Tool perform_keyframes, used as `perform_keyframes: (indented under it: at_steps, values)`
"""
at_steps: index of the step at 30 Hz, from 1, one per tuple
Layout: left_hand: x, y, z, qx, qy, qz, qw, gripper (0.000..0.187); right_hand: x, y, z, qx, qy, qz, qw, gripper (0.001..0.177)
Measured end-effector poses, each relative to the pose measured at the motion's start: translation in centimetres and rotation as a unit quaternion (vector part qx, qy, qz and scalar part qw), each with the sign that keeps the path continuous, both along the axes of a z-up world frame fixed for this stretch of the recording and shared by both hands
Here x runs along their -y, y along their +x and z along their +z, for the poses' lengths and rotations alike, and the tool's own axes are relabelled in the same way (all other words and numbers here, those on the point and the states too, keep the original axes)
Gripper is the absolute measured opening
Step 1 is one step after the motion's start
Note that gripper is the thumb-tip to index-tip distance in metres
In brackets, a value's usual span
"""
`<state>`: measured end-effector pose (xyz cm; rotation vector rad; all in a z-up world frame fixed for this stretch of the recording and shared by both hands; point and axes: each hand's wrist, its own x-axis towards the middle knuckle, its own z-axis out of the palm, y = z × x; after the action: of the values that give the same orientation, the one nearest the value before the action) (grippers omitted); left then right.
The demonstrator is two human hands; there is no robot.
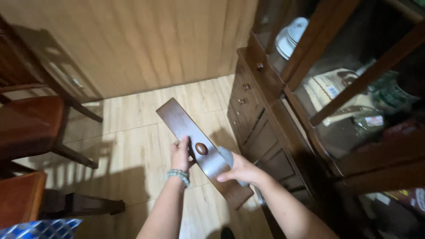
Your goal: Clean out a drawer and organize various sets of straws and cutlery inside it.
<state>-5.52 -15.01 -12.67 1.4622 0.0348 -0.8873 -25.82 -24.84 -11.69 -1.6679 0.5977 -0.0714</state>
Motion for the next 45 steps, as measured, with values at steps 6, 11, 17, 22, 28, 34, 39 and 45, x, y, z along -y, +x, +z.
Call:
perform_keyframes:
  at_steps: [6,11,17,22,28,34,39,45]
  values:
    - [3.5,-5.8,-2.6,0.182,0.003,0.127,0.975,0.101,-1.3,0.3,0.7,-0.063,-0.206,-0.045,0.976,0.097]
    - [4.2,-6.2,-2.7,0.093,-0.038,0.134,0.986,0.096,-0.1,-2.1,2.5,-0.084,-0.283,-0.049,0.954,0.083]
    - [5.3,-5.7,-4.9,0.147,0.002,0.152,0.977,0.094,4.0,-11.3,-0.4,-0.002,-0.456,-0.227,0.86,0.062]
    - [6.0,-6.2,-7.1,0.125,-0.053,0.184,0.973,0.093,5.0,-19.5,-7.1,-0.18,-0.54,-0.327,0.755,0.071]
    - [6.5,-6.5,-9.3,0.105,-0.013,0.203,0.973,0.095,7.4,-19.6,-12.2,-0.295,-0.391,-0.357,0.796,0.082]
    - [5.0,-6.8,-8.8,0.07,-0.012,0.194,0.978,0.099,16.9,-13.0,-12.3,-0.262,-0.319,-0.341,0.845,0.096]
    - [3.0,-5.4,-9.3,0.187,0.136,0.128,0.965,0.09,26.6,-7.3,-17.8,-0.185,-0.409,-0.326,0.832,0.076]
    - [2.0,-5.2,-8.5,0.15,0.081,0.173,0.97,0.09,33.3,-2.6,-21.7,-0.04,-0.538,-0.328,0.775,0.052]
